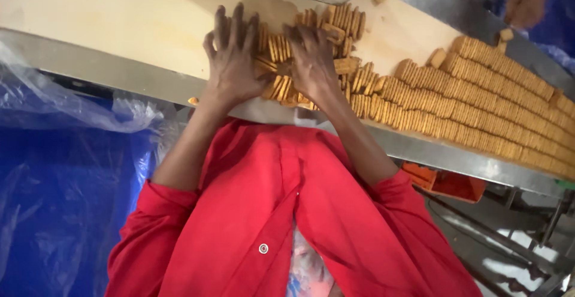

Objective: The person stacks rectangular biscuits by hand on a metal table, arranging them into neat rows. They then gather the stacked biscuits and place them into a blue plastic-lined bin.

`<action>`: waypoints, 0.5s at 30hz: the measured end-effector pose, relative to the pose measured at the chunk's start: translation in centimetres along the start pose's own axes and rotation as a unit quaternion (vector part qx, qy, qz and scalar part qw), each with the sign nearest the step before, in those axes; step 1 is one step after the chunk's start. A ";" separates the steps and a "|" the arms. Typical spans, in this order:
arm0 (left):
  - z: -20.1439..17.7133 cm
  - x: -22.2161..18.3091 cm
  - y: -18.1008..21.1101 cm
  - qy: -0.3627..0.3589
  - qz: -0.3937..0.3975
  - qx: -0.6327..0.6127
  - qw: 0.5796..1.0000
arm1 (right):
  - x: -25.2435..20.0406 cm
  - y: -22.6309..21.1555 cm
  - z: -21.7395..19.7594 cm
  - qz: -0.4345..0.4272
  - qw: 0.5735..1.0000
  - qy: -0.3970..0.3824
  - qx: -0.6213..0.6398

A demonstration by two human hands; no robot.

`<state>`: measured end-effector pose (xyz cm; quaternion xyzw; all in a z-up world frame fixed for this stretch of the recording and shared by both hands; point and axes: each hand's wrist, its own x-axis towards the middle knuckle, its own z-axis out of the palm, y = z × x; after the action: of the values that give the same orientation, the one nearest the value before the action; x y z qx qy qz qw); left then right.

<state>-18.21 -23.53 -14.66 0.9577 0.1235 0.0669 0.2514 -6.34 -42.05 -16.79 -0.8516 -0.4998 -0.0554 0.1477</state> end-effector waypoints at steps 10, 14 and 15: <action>-1.1 0.2 -2.1 0.121 -0.022 0.015 0.992 | 2.8 0.4 2.2 0.081 0.987 -0.118 0.077; -2.0 1.6 -3.0 0.086 -0.078 0.044 0.992 | 6.2 -0.8 3.3 0.017 0.989 -0.101 0.103; -2.4 2.0 -3.1 0.067 -0.094 0.049 0.992 | 7.3 -1.0 3.5 -0.004 0.991 -0.104 0.089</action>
<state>-17.35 -19.28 -13.97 0.9463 0.2330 0.1009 0.2002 -3.77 -34.41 -18.13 -0.8342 -0.5191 0.0775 0.1695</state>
